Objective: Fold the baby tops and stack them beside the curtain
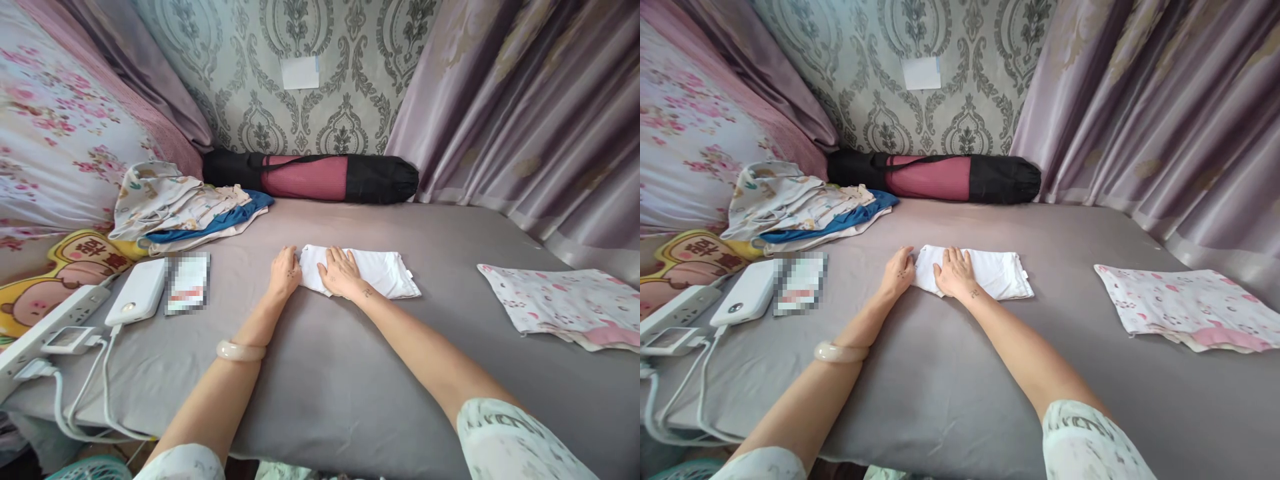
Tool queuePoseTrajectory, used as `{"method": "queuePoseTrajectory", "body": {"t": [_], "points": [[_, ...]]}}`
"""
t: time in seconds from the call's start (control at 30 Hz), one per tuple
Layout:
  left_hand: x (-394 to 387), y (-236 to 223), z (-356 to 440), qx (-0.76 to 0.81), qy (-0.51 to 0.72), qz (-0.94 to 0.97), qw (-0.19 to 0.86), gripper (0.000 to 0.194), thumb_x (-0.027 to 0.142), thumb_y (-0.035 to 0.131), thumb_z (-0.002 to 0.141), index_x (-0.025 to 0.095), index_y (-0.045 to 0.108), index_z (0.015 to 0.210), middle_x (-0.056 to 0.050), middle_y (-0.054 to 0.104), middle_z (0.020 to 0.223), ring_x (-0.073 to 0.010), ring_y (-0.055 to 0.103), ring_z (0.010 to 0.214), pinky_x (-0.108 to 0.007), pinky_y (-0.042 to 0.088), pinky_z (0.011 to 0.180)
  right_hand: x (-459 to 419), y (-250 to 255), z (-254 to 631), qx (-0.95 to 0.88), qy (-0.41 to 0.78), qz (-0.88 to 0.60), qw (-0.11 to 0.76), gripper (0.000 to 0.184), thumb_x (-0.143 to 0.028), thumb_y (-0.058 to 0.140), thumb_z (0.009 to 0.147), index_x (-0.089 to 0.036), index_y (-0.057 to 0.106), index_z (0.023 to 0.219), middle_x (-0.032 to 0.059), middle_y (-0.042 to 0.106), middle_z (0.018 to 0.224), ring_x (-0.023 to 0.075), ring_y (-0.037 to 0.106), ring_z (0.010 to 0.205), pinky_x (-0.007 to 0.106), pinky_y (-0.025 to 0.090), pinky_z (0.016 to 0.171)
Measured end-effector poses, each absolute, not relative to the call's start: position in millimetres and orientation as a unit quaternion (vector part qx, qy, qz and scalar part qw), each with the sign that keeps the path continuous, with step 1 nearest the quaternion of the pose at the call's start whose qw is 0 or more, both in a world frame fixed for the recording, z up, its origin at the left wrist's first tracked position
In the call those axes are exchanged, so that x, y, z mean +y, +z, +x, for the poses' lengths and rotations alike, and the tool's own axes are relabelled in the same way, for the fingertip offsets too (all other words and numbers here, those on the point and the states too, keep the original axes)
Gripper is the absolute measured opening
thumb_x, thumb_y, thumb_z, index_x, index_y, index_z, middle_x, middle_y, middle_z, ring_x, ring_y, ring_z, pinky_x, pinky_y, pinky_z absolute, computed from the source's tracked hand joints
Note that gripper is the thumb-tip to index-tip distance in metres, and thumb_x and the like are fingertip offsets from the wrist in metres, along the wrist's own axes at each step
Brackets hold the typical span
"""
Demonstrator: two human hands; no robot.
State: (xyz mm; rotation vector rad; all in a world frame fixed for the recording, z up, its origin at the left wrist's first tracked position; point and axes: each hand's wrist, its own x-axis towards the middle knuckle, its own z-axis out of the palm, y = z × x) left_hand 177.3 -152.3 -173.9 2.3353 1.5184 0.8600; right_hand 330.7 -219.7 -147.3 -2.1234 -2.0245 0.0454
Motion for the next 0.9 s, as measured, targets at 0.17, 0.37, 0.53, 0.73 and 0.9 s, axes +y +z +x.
{"method": "queuePoseTrajectory", "body": {"t": [0.17, 0.37, 0.53, 0.73, 0.9], "points": [[-151, -172, 175, 0.518, 0.319, 0.784, 0.124, 0.044, 0.011, 0.030, 0.088, 0.013, 0.056, 0.122, -0.014, 0.064, 0.122, -0.0227, 0.056, 0.122, -0.040, 0.045, 0.104, -209, -137, 312, -0.682, 0.029, -0.722, 0.113, 0.054, -0.032, 0.025, 0.098, -0.003, 0.040, 0.142, 0.0200, 0.039, 0.150, 0.0298, 0.029, 0.141, 0.050, 0.012, 0.115], [-153, -166, 174, 0.543, 0.352, 0.747, 0.149, 0.043, 0.016, 0.030, 0.089, 0.012, 0.056, 0.123, -0.014, 0.065, 0.121, -0.0233, 0.060, 0.116, -0.041, 0.046, 0.102, -195, -140, 280, -0.689, 0.063, -0.714, 0.108, 0.062, -0.037, 0.020, 0.099, 0.001, 0.030, 0.147, 0.0192, 0.024, 0.157, 0.0283, 0.017, 0.146, 0.045, 0.011, 0.117], [-153, -163, 176, 0.552, 0.358, 0.733, 0.173, 0.042, 0.021, 0.029, 0.093, 0.013, 0.056, 0.123, -0.015, 0.064, 0.123, -0.0244, 0.058, 0.118, -0.042, 0.045, 0.104, -193, -145, 277, -0.688, 0.070, -0.717, 0.089, 0.061, -0.035, 0.020, 0.099, 0.000, 0.027, 0.149, 0.0182, 0.021, 0.158, 0.0275, 0.014, 0.146, 0.045, 0.010, 0.117], [-151, -169, 176, 0.525, 0.383, 0.741, 0.172, 0.036, 0.019, 0.033, 0.092, 0.014, 0.059, 0.117, -0.013, 0.066, 0.120, -0.0235, 0.061, 0.114, -0.041, 0.047, 0.101, -192, -143, 279, -0.686, 0.095, -0.713, 0.112, 0.061, -0.035, 0.020, 0.100, 0.001, 0.028, 0.149, 0.0178, 0.022, 0.158, 0.0278, 0.014, 0.146, 0.045, 0.008, 0.118], [-151, -170, 177, 0.487, 0.382, 0.773, 0.142, 0.037, 0.015, 0.032, 0.091, 0.014, 0.057, 0.118, -0.014, 0.066, 0.118, -0.0226, 0.062, 0.113, -0.039, 0.047, 0.100, -197, -132, 305, -0.695, 0.109, -0.691, 0.166, 0.059, -0.034, 0.020, 0.099, -0.004, 0.027, 0.149, 0.0148, 0.025, 0.157, 0.0253, 0.019, 0.146, 0.044, 0.014, 0.117]]}}
